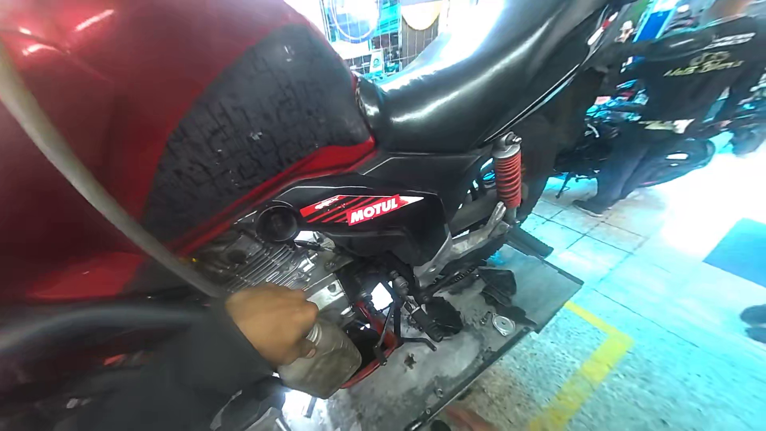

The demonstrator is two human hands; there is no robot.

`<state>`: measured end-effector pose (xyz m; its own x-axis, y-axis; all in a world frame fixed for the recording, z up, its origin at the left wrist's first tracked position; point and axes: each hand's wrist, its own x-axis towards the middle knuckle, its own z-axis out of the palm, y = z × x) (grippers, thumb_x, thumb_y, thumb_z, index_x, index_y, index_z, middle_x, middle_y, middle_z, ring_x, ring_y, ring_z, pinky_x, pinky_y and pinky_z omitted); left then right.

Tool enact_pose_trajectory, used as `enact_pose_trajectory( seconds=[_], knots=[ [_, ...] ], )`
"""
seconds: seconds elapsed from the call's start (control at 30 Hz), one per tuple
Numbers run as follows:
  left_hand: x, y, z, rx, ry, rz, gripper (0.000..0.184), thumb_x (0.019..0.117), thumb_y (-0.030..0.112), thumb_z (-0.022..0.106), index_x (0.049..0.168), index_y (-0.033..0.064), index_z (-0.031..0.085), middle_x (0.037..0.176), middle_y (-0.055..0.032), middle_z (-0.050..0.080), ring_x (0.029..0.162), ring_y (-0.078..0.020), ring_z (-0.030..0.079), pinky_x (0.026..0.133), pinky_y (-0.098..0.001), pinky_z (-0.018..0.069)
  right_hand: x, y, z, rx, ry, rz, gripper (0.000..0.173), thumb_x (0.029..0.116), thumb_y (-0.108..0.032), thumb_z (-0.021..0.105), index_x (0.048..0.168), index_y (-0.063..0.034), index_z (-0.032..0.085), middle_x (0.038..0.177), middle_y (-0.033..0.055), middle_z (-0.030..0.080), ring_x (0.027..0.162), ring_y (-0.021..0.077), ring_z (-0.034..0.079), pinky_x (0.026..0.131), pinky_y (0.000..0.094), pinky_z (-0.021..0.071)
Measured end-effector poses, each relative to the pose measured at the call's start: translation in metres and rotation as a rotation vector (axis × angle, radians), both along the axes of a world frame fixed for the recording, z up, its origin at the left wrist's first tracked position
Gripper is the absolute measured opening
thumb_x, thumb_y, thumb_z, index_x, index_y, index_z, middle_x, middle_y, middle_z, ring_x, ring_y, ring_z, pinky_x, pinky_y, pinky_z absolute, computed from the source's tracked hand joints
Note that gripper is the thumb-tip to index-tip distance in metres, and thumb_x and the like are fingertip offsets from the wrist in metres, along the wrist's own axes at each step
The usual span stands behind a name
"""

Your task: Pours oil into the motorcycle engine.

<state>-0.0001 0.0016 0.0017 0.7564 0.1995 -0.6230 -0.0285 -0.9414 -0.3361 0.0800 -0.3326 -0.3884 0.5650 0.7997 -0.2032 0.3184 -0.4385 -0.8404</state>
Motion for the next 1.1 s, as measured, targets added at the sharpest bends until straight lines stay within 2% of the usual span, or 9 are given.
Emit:
enact_pose_trajectory(
  seconds=[0.07,0.17,0.23,0.3,0.43,0.57,0.7,0.87,1.1],
  knots=[
    [-0.001,0.003,0.0,-0.033,0.008,-0.032,0.045,0.0995,0.053,0.057,0.089,0.0112,0.07,0.087,-0.0107,0.068,0.09,-0.0326,0.067,0.081,-0.0569,0.0523,0.001,0.059,0.042,0.284,-0.193,-0.01,0.081,0.0794,-0.036,0.088,0.147,-0.0056,0.054,0.142,0.0169,0.061,0.132,0.0282,0.058,0.113,0.0465,0.0476],
    [-0.003,0.006,0.001,-0.072,0.005,-0.08,0.045,0.0984,0.053,0.059,0.088,0.011,0.071,0.087,-0.0113,0.069,0.09,-0.0337,0.068,0.081,-0.0585,0.0531,0.003,0.145,0.109,0.75,-0.297,-0.023,0.105,0.0626,-0.046,0.095,0.145,0.0009,0.051,0.145,0.0223,0.056,0.136,0.0297,0.054,0.112,0.045,0.049],
    [-0.005,0.008,0.0,-0.094,-0.006,-0.097,0.045,0.0977,0.054,0.06,0.089,0.0112,0.071,0.089,-0.0113,0.069,0.09,-0.0339,0.068,0.081,-0.0588,0.0533,0.002,0.181,0.138,0.846,-0.23,0.036,0.115,0.0592,-0.05,0.096,0.148,0.0041,0.047,0.147,0.0251,0.052,0.138,0.0321,0.051,0.114,0.0454,0.0466],
    [-0.007,0.011,0.0,-0.127,-0.01,-0.13,0.045,0.0978,0.053,0.06,0.087,0.0108,0.071,0.088,-0.0107,0.069,0.088,-0.0333,0.068,0.079,-0.0588,0.0538,-0.003,0.201,0.159,0.799,-0.14,0.126,0.116,0.0594,-0.047,0.096,0.151,0.001,0.044,0.149,0.0226,0.052,0.14,0.0308,0.05,0.117,0.0454,0.0428],
    [-0.013,0.01,0.001,-0.177,-0.003,-0.161,0.043,0.0987,0.051,0.06,0.086,0.0117,0.071,0.091,-0.0096,0.07,0.09,-0.0319,0.069,0.079,-0.0575,0.0544,-0.013,0.214,0.179,0.692,-0.058,0.237,0.094,0.0664,-0.041,0.095,0.144,-0.0057,0.055,0.138,0.0147,0.063,0.129,0.0237,0.059,0.112,0.0452,0.0482],
    [-0.014,-0.001,0.002,-0.182,-0.008,-0.17,0.04,0.098,0.049,0.06,0.087,0.012,0.07,0.094,-0.0098,0.07,0.088,-0.0327,0.069,0.076,-0.058,0.0545,-0.012,0.21,0.181,0.7,-0.042,0.251,0.09,0.0645,-0.041,0.096,0.136,-0.0021,0.059,0.13,0.0166,0.066,0.121,0.0248,0.064,0.106,0.045,0.0515],
    [-0.012,-0.01,0.004,-0.169,-0.012,-0.116,0.039,0.0973,0.049,0.061,0.086,0.012,0.069,0.089,-0.0097,0.069,0.085,-0.0326,0.068,0.072,-0.0571,0.0543,-0.012,0.205,0.182,0.671,0.049,0.237,0.088,0.0615,-0.04,0.097,0.134,-0.0051,0.06,0.12,0.0117,0.071,0.112,0.0199,0.068,0.1,0.0433,0.0558],
    [-0.014,-0.016,0.005,-0.153,-0.032,-0.048,0.039,0.0958,0.05,0.061,0.083,0.0145,0.068,0.073,-0.0086,0.065,0.074,-0.0333,0.067,0.064,-0.057,0.0528,-0.007,0.198,0.182,0.646,0.085,0.242,0.084,0.0614,-0.042,0.097,0.132,-0.0104,0.063,0.119,0.0073,0.073,0.111,0.0173,0.069,0.098,0.045,0.0572],
    [-0.025,-0.02,0.01,-0.221,-0.119,-0.091,0.02,0.0909,0.032,0.064,0.082,0.014,0.066,0.067,-0.008,0.062,0.064,-0.0323,0.066,0.055,-0.0541,0.0513,0.005,0.195,0.182,0.758,0.148,0.34,0.078,0.0649,-0.034,0.097,0.131,-0.005,0.066,0.123,0.0099,0.071,0.115,0.0147,0.067,0.102,0.0371,0.0555]
  ],
)
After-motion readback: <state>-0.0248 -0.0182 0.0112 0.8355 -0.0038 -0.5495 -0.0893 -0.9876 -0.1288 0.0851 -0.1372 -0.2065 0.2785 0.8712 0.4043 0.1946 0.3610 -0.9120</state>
